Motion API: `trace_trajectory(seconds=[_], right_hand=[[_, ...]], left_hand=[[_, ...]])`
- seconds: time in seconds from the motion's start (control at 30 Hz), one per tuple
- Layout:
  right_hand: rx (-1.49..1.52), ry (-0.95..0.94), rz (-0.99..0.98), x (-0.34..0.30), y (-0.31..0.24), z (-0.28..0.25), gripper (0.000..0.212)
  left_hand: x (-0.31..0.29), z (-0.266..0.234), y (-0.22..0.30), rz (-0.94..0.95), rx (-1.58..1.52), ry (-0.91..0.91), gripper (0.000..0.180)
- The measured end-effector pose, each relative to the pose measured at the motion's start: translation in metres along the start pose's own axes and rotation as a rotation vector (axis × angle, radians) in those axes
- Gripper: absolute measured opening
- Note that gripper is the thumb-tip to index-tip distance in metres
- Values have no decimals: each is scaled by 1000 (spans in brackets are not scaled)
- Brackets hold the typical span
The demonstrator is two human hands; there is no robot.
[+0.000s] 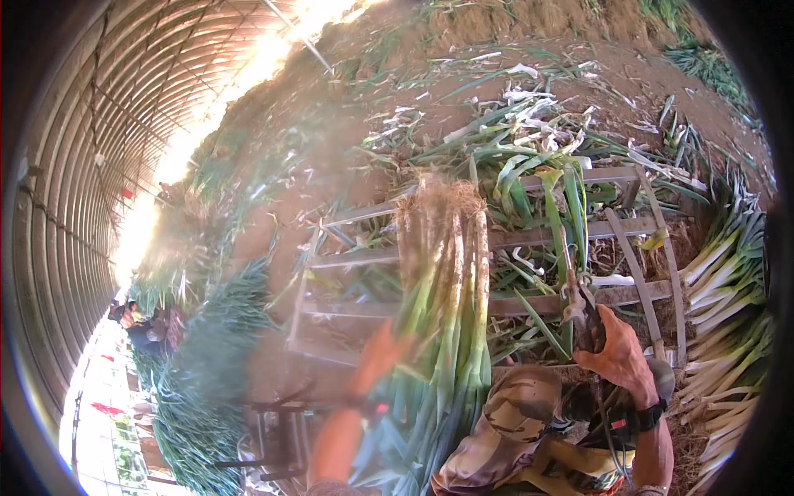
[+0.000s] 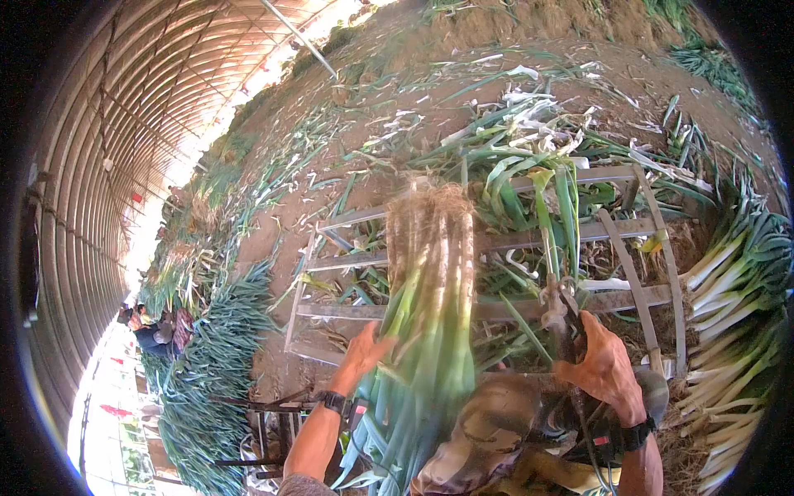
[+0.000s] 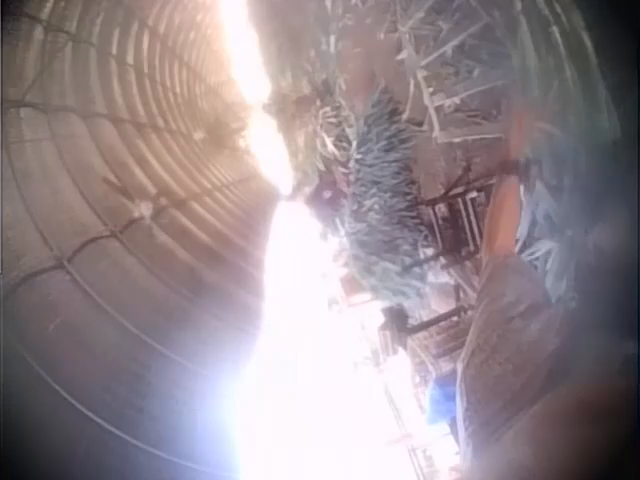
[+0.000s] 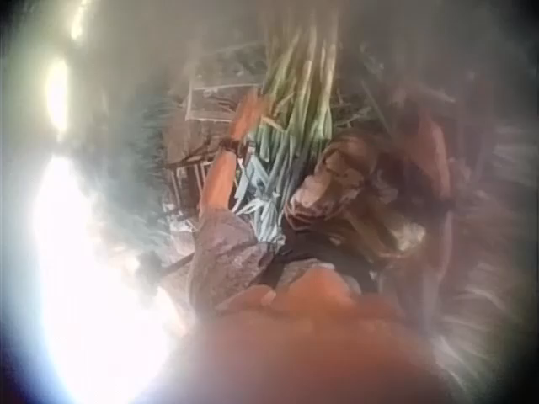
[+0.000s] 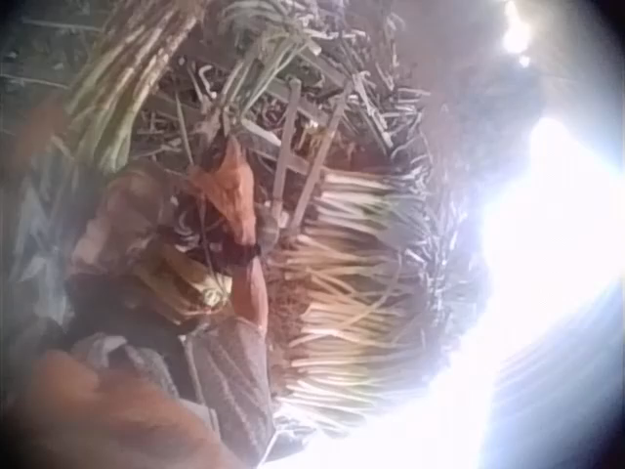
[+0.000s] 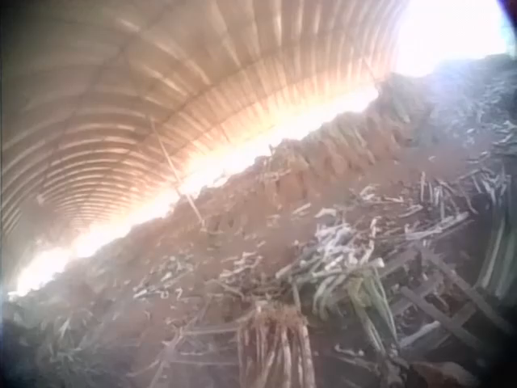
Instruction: The person cleans leeks by hand, peeling away outer layers and using shears to trim the roots and green tops before placing them onto a metal rack.
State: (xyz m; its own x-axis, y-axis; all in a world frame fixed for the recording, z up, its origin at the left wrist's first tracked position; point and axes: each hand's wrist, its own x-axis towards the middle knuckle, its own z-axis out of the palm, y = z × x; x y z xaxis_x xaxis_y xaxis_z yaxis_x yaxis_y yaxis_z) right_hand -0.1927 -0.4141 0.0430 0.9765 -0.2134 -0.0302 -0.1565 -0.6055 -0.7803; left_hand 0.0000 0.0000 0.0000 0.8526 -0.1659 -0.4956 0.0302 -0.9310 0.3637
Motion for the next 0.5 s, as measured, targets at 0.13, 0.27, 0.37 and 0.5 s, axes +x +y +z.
trace_trajectory(seconds=[0.13,0.27,0.37,0.5], right_hand=[[9,-50,103,3,-15,-11,69],[32,-24,141,-5,-6,-8,70],[54,-2,153,-9,1,-9,73],[28,-31,114,-8,-12,-10,78]], left_hand=[[23,26,14,23,45,170,72],[25,32,37,67,202,312,65],[5,11,53,85,35,190,64],[10,22,18,166,103,227,64]])
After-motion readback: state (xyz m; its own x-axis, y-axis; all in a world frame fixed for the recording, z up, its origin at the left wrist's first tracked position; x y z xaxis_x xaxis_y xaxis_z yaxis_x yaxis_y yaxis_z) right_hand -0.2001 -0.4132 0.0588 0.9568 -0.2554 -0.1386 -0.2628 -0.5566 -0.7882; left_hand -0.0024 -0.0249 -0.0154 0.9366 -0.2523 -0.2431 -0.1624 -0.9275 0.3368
